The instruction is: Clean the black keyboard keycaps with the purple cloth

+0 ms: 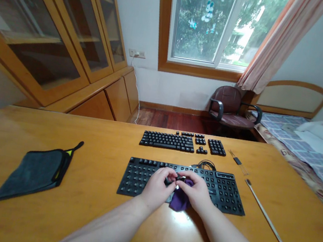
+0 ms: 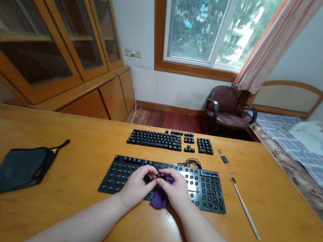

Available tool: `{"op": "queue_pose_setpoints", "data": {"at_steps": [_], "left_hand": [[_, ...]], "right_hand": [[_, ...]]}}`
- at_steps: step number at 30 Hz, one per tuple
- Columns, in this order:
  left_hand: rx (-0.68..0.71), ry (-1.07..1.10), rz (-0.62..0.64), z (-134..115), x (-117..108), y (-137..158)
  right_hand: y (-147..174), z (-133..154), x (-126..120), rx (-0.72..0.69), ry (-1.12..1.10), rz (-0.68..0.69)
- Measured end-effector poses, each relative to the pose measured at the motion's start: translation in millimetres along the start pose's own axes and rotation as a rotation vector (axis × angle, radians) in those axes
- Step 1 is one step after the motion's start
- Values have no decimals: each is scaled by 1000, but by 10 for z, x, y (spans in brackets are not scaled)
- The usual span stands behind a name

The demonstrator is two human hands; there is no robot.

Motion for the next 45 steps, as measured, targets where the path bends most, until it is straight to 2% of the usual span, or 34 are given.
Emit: {"op": "queue_pose_setpoints", "data": {"at_steps": [3, 7, 13, 17, 19, 21, 23, 26, 29, 34, 37, 45], "left_hand": [[41, -127, -44, -21, -44, -3], [31, -433, -110, 62, -78, -19], [-68, -661, -23, 273, 20, -48], [-73, -726, -1, 289, 55, -43], [-68, -738, -4, 286, 60, -39], [-65, -742, -6, 288, 62, -37], [-62, -742, -5, 295, 66, -37], [-60, -738, -1, 301, 70, -39], [-61, -736, 6, 296, 69, -43], [-77, -731, 10, 302, 61, -48], [-82, -728, 11, 316, 63, -47], [-82, -724, 20, 278, 48, -52]], "right_hand": [[-4, -42, -27, 8, -1, -42], [9, -50, -49, 3, 52, -100], [-8, 133, -76, 40, -6, -103], [-206, 207, -148, 119, -139, -110], [-345, 123, -101, 251, -353, -52], [-448, 59, 91, 391, -595, 147], [-521, 65, 209, 422, -763, 269], [-569, 48, 289, 423, -856, 336], [-586, -21, 295, 408, -739, 338], [-712, -50, 73, 156, -77, 162], [-718, -37, 118, 55, 208, 234], [-668, 0, 239, -66, 444, 351]]}}
Point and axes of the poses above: each hand's wrist, its own y-axis away from the middle knuckle, its own x-axis out of the palm, z = x × y, the point moved 8 cm from there along -y, towards the middle knuckle, and after that the axes turned 3 degrees about -y, right-handed, at the moved point
